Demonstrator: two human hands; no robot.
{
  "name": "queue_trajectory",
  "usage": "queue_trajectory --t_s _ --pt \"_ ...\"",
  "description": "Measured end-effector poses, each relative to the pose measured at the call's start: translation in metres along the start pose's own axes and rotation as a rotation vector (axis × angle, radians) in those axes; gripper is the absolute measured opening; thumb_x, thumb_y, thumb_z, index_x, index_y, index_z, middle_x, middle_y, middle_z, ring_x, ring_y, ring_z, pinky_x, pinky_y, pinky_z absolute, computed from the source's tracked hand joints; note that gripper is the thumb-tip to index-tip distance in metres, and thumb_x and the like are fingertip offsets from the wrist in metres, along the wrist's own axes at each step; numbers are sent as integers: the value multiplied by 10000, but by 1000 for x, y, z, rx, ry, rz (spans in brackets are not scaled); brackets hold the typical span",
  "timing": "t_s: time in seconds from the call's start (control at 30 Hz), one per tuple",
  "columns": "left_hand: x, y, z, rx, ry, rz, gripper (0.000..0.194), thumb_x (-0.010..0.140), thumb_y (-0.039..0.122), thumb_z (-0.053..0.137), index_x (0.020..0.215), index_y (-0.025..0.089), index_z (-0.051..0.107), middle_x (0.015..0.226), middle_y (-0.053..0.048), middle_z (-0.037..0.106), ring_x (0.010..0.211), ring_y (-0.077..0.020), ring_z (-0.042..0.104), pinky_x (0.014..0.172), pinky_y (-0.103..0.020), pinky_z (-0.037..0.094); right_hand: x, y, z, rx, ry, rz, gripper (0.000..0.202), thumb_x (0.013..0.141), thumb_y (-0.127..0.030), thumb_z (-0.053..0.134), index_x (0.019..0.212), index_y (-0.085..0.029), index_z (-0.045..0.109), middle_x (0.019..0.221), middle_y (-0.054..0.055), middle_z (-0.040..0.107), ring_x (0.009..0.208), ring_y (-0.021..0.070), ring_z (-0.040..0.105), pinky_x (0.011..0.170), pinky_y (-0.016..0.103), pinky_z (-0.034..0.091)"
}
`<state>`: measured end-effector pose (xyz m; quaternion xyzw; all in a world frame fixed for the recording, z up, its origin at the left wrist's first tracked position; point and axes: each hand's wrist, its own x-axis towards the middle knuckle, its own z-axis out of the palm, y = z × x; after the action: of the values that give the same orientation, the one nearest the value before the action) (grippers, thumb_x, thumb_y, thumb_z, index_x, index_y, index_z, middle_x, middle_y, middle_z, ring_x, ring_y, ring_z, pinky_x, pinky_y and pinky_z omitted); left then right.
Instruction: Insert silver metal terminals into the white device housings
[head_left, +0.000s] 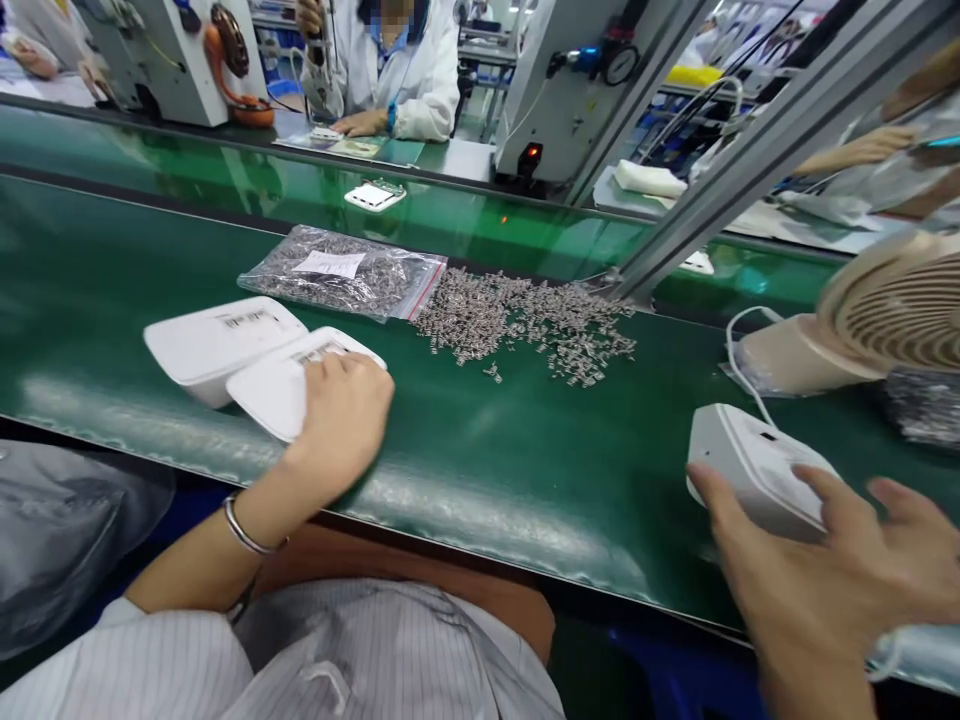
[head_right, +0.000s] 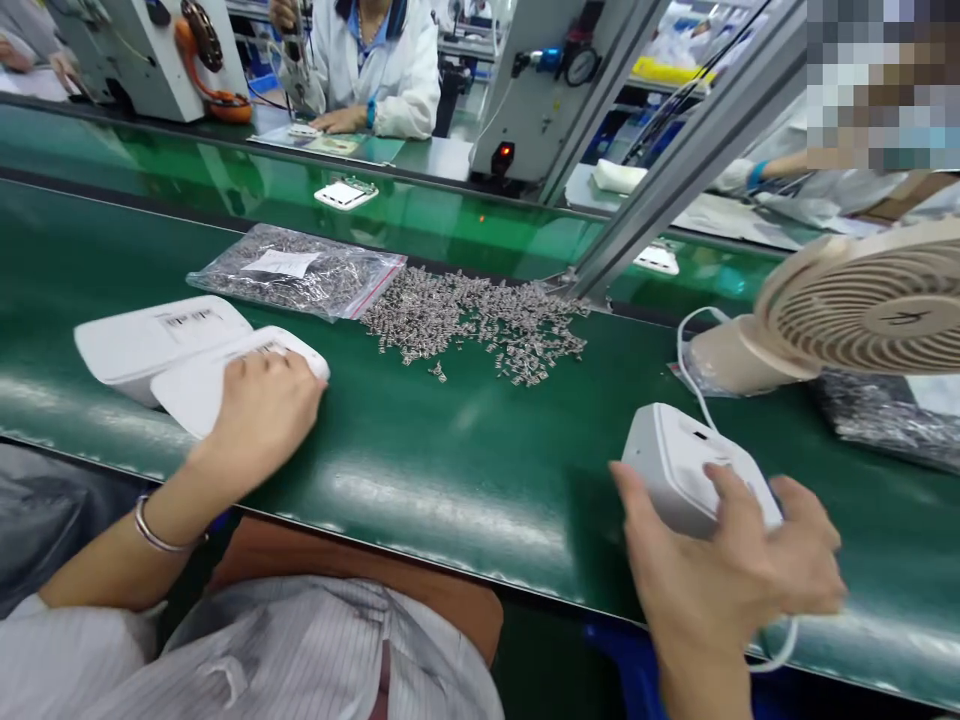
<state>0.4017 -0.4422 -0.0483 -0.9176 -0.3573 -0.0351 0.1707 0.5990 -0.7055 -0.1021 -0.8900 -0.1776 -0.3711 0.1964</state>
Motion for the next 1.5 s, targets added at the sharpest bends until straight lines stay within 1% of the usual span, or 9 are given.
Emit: queue_trajectory --t_s 0.17,0.3,0.4,0.53,0.63,0.8,0.97,1.2,1.5 --pt "0 -22 10 -104 155 -216 535 896 290 365 1340 -10 364 1304 -280 447 1084 -405 469 838 -484 340 -2 18 1 49 -73 238 469 534 -516 732 851 -178 655 986 186 598 1080 442 535 837 575 468" --pt "-34 -1 15 -51 345 40 502 905 338 398 1326 67 431 1396 -181 411 1119 -364 457 845 -449 321 0 -3 -4 129 31 308 404 466 -401 746 783 -187 617 831 123 617 963 417 585 833 576 467" --pt "-56 16 13 -94 389 266 541 892 382 447 1375 147 389 1429 -133 380 1152 -324 455 852 -412 329 -14 -26 -23 405 -38 86 319 616 -311 713 907 -238 604 1011 139 619 1005 360 585 808 521 490" --pt "-62 26 10 -323 389 430 550 849 475 504 1353 273 418 1448 -104 355 1204 -329 427 890 -417 337 -27 -58 -49 824 -525 -397 488 703 -270 696 1161 -243 528 1317 175 475 1184 353 496 852 518 487" --pt "-59 27 13 -404 418 482 378 846 449 520 1151 243 603 1396 -93 439 1196 -327 435 899 -412 342 -6 -70 -40 891 -744 -548 494 728 -321 700 1186 -241 531 1358 167 459 1215 333 481 902 500 472" --pt "-60 26 17 -428 435 449 352 855 430 515 1084 199 649 1319 -99 523 1149 -313 476 873 -403 360 47 -73 27 548 -544 -531 187 810 -260 572 972 -250 665 1250 118 548 1139 328 514 924 556 395" --pt "-61 27 19 -463 433 407 418 859 454 500 1122 156 630 1308 -111 529 1137 -322 482 863 -418 363 52 -78 73 268 -533 -597 158 790 -201 544 816 -209 700 1254 137 532 1125 377 465 863 579 355" --pt "-58 28 14 -466 392 436 459 840 450 535 1202 170 563 1344 -150 484 1161 -349 464 847 -453 383 42 -72 82 360 -456 -587 199 833 -228 485 873 -236 679 1179 120 565 1082 331 496 844 533 375" --pt "-52 18 15 -656 231 608 362 801 89 423 1144 92 540 1292 -159 518 1252 -339 383 948 -486 406 45 -64 86 413 -466 -506 237 776 -181 506 935 -238 672 1167 123 556 1079 328 527 856 535 400"
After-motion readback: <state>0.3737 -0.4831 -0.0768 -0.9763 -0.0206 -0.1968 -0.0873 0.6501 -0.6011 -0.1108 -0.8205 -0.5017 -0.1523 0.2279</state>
